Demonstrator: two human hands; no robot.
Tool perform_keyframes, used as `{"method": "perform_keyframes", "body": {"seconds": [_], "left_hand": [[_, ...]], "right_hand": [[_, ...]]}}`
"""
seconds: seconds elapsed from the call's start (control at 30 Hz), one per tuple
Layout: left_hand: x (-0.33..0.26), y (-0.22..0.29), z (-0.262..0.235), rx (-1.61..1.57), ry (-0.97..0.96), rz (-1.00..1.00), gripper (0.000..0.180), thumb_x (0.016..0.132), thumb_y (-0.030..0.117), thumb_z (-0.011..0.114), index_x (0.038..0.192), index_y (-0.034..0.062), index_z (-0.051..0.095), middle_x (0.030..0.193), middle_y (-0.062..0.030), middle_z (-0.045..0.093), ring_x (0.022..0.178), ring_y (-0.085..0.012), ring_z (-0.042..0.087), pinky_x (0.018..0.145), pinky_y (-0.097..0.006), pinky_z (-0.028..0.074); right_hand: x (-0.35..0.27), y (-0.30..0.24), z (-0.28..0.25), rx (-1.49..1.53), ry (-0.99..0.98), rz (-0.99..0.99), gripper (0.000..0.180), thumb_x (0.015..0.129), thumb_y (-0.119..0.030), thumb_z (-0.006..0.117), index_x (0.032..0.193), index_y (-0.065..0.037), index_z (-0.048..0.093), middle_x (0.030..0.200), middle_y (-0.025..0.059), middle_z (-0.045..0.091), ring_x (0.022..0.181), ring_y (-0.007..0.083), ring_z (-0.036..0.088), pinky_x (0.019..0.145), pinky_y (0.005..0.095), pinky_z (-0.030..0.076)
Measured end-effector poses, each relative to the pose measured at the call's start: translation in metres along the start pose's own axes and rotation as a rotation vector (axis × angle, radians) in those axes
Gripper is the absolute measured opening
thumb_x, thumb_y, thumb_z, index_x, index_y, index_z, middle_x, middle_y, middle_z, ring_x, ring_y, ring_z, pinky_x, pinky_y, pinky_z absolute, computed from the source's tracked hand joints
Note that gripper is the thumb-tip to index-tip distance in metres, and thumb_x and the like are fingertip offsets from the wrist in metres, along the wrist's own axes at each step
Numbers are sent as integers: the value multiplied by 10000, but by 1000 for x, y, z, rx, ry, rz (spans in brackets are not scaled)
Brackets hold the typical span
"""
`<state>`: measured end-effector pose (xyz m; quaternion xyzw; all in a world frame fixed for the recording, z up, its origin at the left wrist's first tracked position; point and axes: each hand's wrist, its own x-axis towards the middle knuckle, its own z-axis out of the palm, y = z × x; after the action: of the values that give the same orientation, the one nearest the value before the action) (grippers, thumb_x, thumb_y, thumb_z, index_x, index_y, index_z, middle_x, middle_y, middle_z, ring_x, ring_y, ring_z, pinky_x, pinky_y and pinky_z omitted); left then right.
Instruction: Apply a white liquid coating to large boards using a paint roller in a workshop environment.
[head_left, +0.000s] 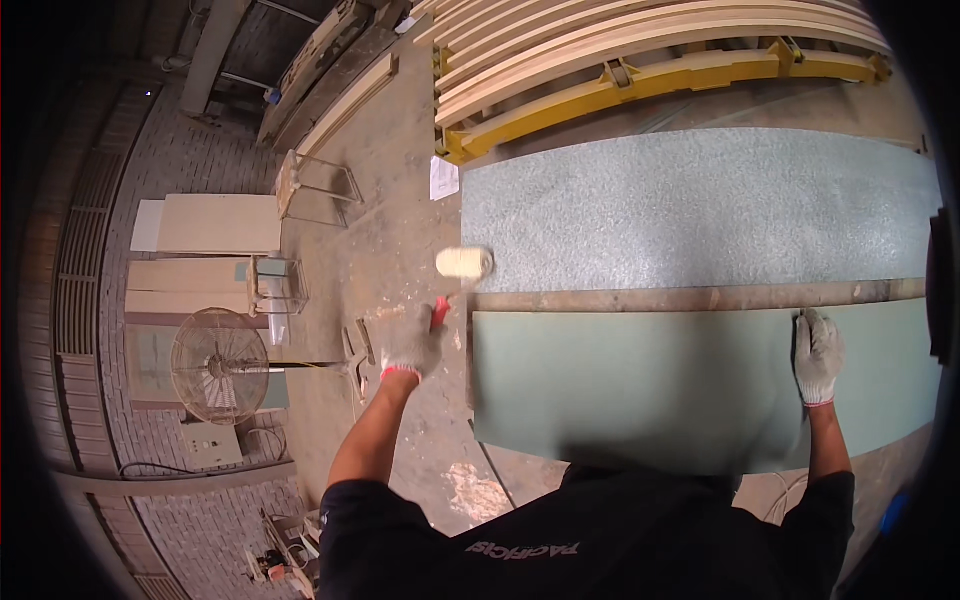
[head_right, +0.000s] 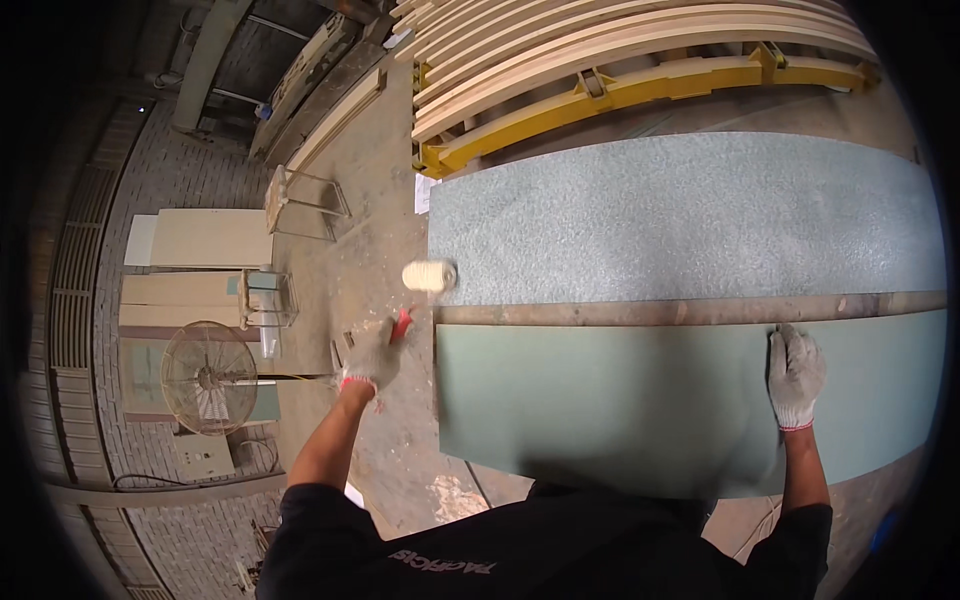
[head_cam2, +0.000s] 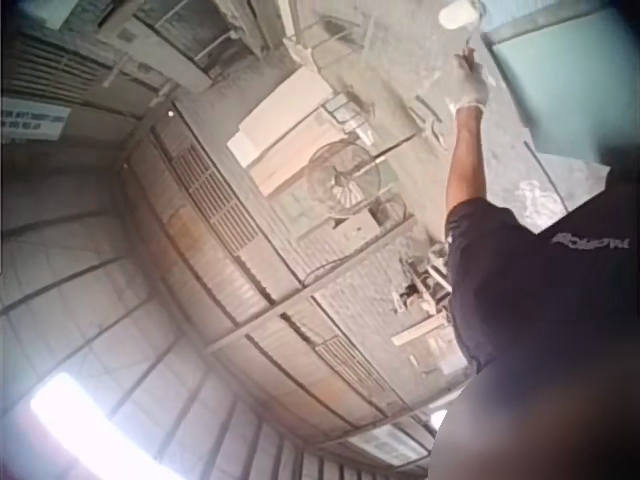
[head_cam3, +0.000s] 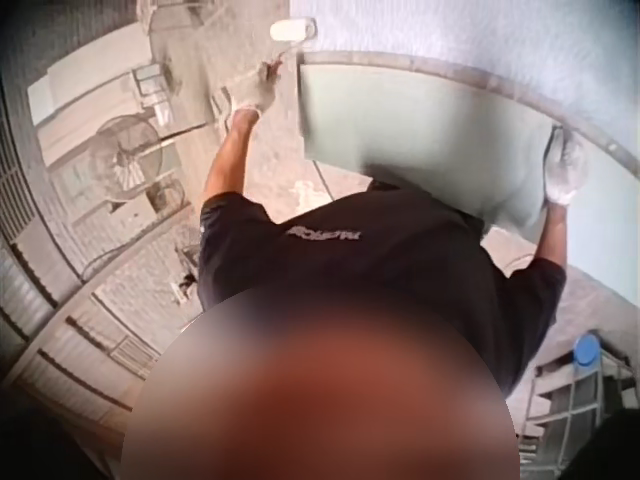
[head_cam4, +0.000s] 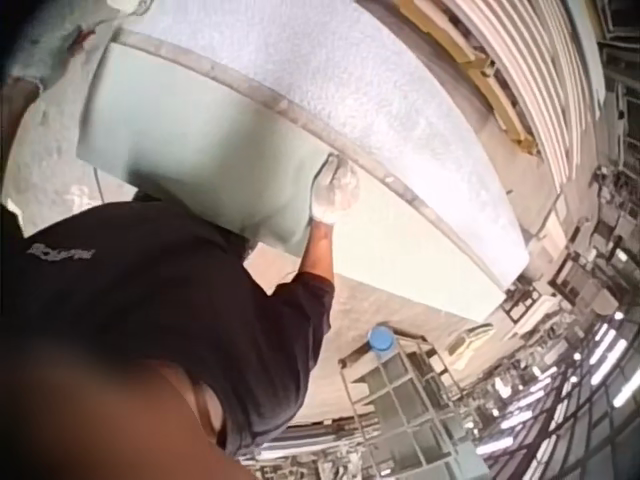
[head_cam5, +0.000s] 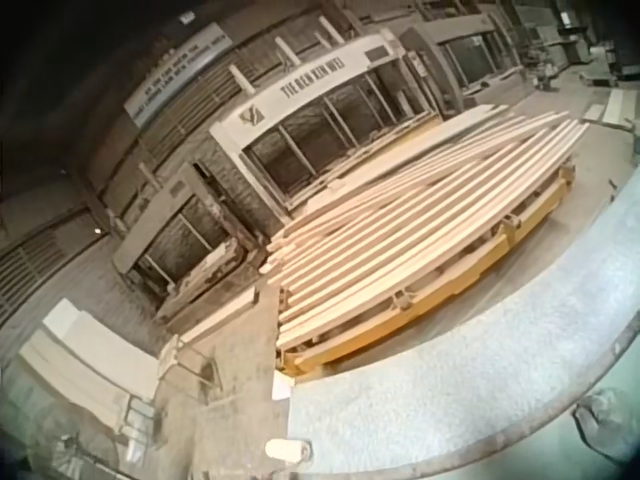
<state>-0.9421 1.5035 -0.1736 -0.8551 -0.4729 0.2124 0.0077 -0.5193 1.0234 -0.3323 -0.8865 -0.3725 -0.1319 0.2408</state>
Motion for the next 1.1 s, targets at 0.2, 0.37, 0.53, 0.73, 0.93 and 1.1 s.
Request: {"method": "perform_keyframes", "body": {"seconds": [0.2, 0.37, 0.53, 0.73, 0.93, 1.1], "left_hand": [[162, 30, -22, -207, 209, 13, 352, 993, 337, 574, 1147, 32, 660, 1131, -307, 671, 1081, -463, 657, 894, -521, 504], [150, 41, -20, -276, 178, 4, 391, 990, 350, 581, 1206, 30, 642, 1115, -308, 681, 1085, -463, 662, 901, -523, 507], [-6, -5, 24, -220, 18, -58, 385, 1006, 366, 589, 1270, 86, 580, 1069, -287, 698, 1061, -465, 667, 859, -537, 501], [-181, -46, 51, -325, 217, -299, 424, 1022, 321, 623, 1371, 84, 590, 1110, -276, 705, 1064, -478, 670, 852, -523, 529], [-276, 53, 60, -215, -48, -220, 284, 910, 260, 757, 1075, 63, 636, 1005, -255, 668, 953, -463, 651, 815, -527, 517], [-182, 43, 78, -272, 111, -195, 304, 943, 330, 683, 1036, 46, 623, 1061, -266, 677, 1021, -479, 647, 842, -558, 501]], "right_hand": [[5, 4, 6, 12, -11, -40, 151, 964, -139, 704, 1086, -54, 724, 890, 123, 679, 810, 324, 656, 723, 425, 519], [7, 2, -3, 5, -64, -25, 160, 977, -136, 693, 1096, -36, 730, 925, 137, 706, 829, 324, 678, 735, 412, 532], [8, 6, -2, 66, -87, -19, 178, 994, -134, 676, 1127, -29, 733, 955, 140, 719, 850, 324, 688, 759, 414, 542], [4, 16, 7, 129, -77, -26, 203, 995, -189, 674, 1114, -42, 747, 1023, 159, 745, 936, 330, 708, 821, 418, 552], [-2, 36, 8, 132, -46, -34, 256, 1025, -256, 637, 1103, -42, 753, 1060, 175, 747, 983, 347, 713, 856, 416, 553], [7, 11, 1, 236, -115, 87, 320, 1043, -301, 603, 1154, -32, 736, 1098, 184, 744, 1029, 352, 709, 872, 408, 550]]}}
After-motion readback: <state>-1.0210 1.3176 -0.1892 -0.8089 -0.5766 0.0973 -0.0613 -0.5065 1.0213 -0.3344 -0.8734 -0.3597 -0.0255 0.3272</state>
